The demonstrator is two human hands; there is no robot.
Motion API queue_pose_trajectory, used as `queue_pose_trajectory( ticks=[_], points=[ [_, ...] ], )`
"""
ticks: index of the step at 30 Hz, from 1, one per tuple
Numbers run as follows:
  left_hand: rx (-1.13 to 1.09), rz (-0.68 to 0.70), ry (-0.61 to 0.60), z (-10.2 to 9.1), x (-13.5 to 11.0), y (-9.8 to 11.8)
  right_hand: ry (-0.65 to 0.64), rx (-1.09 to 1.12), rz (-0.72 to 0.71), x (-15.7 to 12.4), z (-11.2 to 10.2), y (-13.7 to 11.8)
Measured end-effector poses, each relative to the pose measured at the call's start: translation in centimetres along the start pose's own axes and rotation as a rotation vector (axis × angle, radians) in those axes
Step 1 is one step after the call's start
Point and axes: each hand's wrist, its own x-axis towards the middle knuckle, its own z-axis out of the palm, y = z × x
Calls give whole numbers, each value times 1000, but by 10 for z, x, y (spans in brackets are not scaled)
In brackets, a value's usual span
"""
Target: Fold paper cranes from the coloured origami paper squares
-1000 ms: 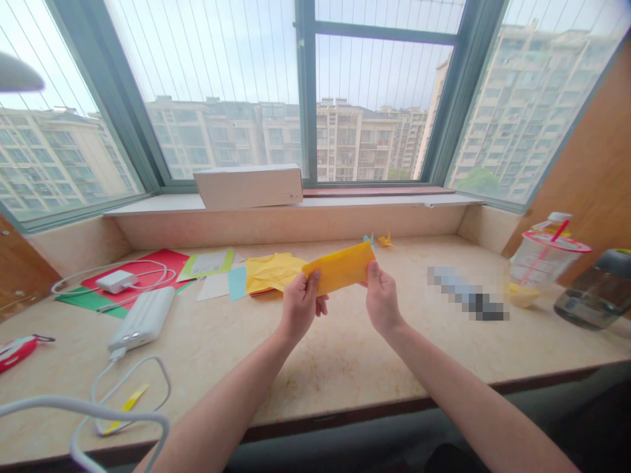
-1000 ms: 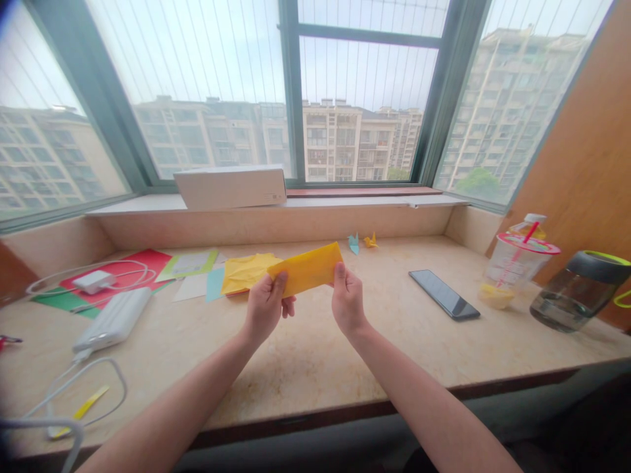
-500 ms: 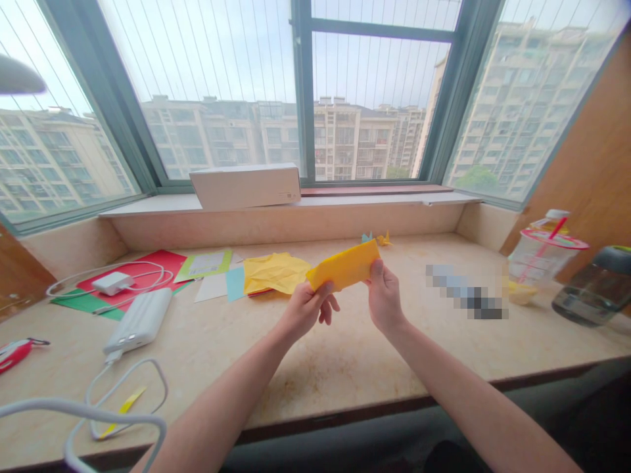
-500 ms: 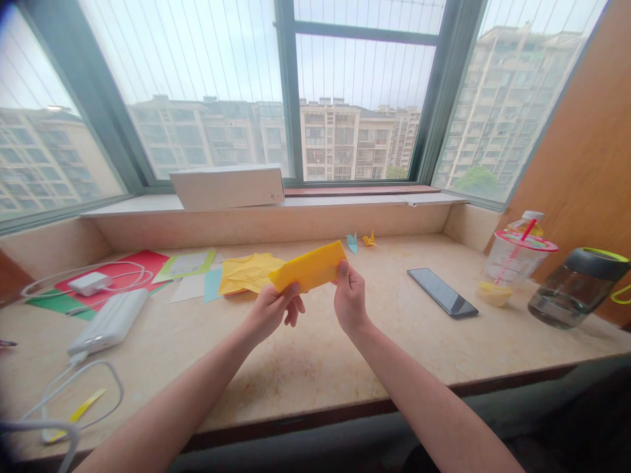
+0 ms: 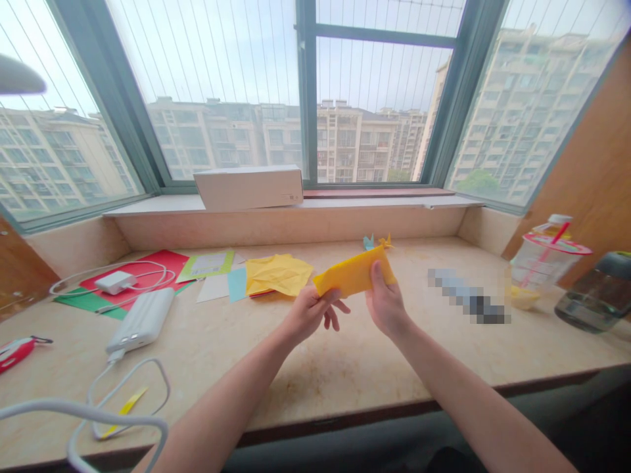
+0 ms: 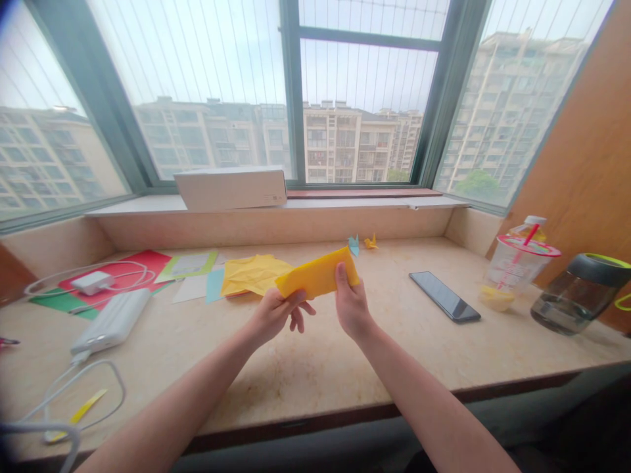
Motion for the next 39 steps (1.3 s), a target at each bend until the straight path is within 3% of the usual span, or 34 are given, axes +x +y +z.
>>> queue_pose_trajectory(
  ticks=[4, 9, 14, 17, 20, 23, 25, 28, 30, 33, 39],
  points=[
    [-24, -24, 0, -2, 0, 3, 24, 110, 19, 11, -6, -4],
    [-23, -19, 78, -7, 0, 7, -26, 48, 6, 9, -4, -9],
    [-55, 45, 281, -15, 4, 8, -61, -132, -20, 9, -7, -15],
    [-198, 119, 390, -17, 4, 10, -35, -223, -20, 8, -6, -16],
    [-282, 113, 302, -13, 2, 10, -9, -228, -28, 4, 0, -14],
    [-217, 43, 173, -6, 1, 8, -67, -182, 1, -4, 6, -11],
    [-170, 20, 206, -4, 2, 6, -153, -162, 15, -9, 6, -8],
    [-136, 19, 290, -8, 4, 4, -226, -243, -103, -12, -1, -6],
    [-120, 12, 309, -13, 5, 4, -246, -363, -301, -9, -8, -8],
    [-111, -4, 289, -16, 5, 3, -399, -564, -503, -1, -18, -14],
    [-69, -12, 234, -14, 3, 3, -518, -707, -536, 9, -27, -21]
  ],
)
